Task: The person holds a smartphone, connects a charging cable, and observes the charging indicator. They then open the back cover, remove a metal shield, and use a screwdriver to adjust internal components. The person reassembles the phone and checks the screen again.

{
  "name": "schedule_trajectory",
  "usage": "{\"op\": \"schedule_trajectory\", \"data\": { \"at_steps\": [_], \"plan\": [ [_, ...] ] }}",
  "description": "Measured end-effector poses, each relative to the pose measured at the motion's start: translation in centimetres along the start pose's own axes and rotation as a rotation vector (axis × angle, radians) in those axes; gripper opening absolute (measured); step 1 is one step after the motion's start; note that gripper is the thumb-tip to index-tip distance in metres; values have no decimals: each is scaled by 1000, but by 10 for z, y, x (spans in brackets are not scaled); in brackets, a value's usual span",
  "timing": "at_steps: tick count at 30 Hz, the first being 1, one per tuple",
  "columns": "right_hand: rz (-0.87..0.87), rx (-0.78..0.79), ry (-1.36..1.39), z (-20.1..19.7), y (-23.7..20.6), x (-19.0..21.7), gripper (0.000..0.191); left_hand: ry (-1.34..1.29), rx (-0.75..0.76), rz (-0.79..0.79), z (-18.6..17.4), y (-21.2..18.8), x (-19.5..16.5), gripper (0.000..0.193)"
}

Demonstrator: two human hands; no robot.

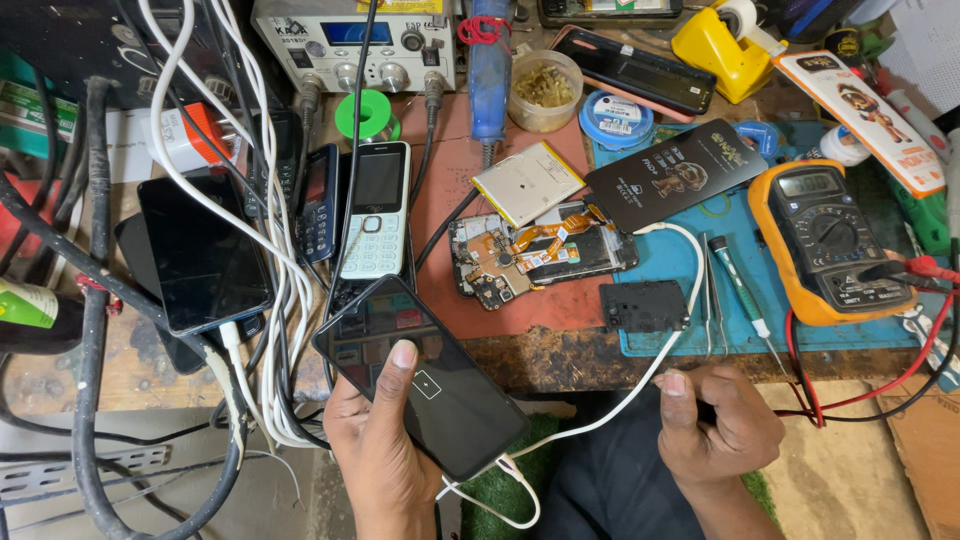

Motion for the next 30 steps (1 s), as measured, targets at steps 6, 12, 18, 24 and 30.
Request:
{"op": "schedule_trajectory", "data": {
  "at_steps": [6,12,18,24,30],
  "plan": [
    [-29,-17,37,1,1,0,23,-1,-7,-7,0,2,2,23],
    [-37,-20,30,1,2,0,24,-19,6,-6,2,2,2,24],
    [-29,-13,18,1,2,0,22,0,2,-4,2,1,0,23],
    [-15,-12,27,1,2,-1,22,18,-9,2,3,1,0,21],
    [-39,-19,32,2,2,-1,22,7,-2,11,4,2,-1,22]
  ]
}}
Point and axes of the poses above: each hand's wrist, its own y-axis towards the middle knuckle, its own z-axis out of the palm, x = y × z, the point moved 6 cm from there along y, towards the middle knuckle, and after that the axes turned 7 degrees about -x, right-handed, at the moved point
